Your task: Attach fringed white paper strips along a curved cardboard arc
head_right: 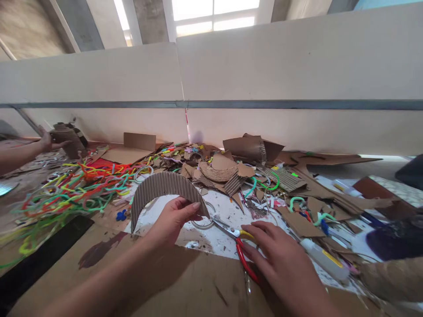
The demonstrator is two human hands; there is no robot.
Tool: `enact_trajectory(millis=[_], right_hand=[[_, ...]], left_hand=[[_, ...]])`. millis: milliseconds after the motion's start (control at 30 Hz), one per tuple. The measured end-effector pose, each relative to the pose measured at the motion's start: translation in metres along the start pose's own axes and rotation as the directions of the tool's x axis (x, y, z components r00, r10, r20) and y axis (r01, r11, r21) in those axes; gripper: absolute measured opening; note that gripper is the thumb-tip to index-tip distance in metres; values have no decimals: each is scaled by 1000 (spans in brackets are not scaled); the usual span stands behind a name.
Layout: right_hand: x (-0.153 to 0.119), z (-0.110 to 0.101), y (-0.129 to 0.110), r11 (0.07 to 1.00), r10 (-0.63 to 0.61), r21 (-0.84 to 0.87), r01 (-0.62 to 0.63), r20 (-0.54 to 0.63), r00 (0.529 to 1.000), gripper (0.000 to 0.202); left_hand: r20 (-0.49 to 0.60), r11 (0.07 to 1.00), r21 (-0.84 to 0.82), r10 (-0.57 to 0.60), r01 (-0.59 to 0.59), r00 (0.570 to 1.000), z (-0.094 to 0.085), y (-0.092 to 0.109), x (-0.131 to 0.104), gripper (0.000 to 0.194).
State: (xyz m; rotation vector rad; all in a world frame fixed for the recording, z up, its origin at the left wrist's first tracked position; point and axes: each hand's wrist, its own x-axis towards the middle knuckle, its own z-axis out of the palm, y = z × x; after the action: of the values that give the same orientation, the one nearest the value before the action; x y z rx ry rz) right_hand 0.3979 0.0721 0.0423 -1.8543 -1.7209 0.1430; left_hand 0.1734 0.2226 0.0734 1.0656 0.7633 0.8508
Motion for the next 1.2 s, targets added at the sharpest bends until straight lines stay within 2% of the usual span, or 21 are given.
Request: enact_trajectory(millis=[100,200,300,400,533,633,700,800,867,967,1100,1200], right_hand=[[4,-5,-16,979,65,190,-72,42,997,32],[17,-8,-34,949,119,289,-128,49,992,37],[34,-5,-52,917,127,367,-155,100,987,40],[48,1,-69,899,90,416,-139,137,986,33],[56,14,-76,909,63,411,-69,29,998,21],[55,23,-67,954,-44,289,78,-119,992,17],[53,25,-57,967,-187,122,222,-250,950,14],[52,22,-37,902,-429,-238,361,-388,816,10],[54,16,-23,810,-561,-449,378,-403,723,7],[58,5,-9,693,-675,-621,366,-380,632,16],[63,2,-1,652,-715,-653,385,-362,598,19],[63,8,1,702,-680,-588,402,-384,625,15]], left_hand=[[14,1000,19,5,-6,1000,3,-1,-1,27],[46,998,62,8,-11,999,9,-2,-4,27],[88,996,84,3,-11,996,13,0,-8,25],[117,997,73,20,-29,993,13,1,-12,22],[132,988,99,105,-119,986,10,0,-14,22],[140,980,138,123,-142,983,8,-5,-12,26],[150,985,136,84,-104,985,7,-8,-10,37],[199,993,116,-21,-2,980,2,-9,-8,56],[297,992,128,-50,12,953,-2,-7,-7,52],[388,999,50,-32,13,921,-9,-3,-4,53],[329,990,-100,-64,103,942,-14,-5,5,56],[307,983,-137,-77,124,949,-17,-6,7,54]])
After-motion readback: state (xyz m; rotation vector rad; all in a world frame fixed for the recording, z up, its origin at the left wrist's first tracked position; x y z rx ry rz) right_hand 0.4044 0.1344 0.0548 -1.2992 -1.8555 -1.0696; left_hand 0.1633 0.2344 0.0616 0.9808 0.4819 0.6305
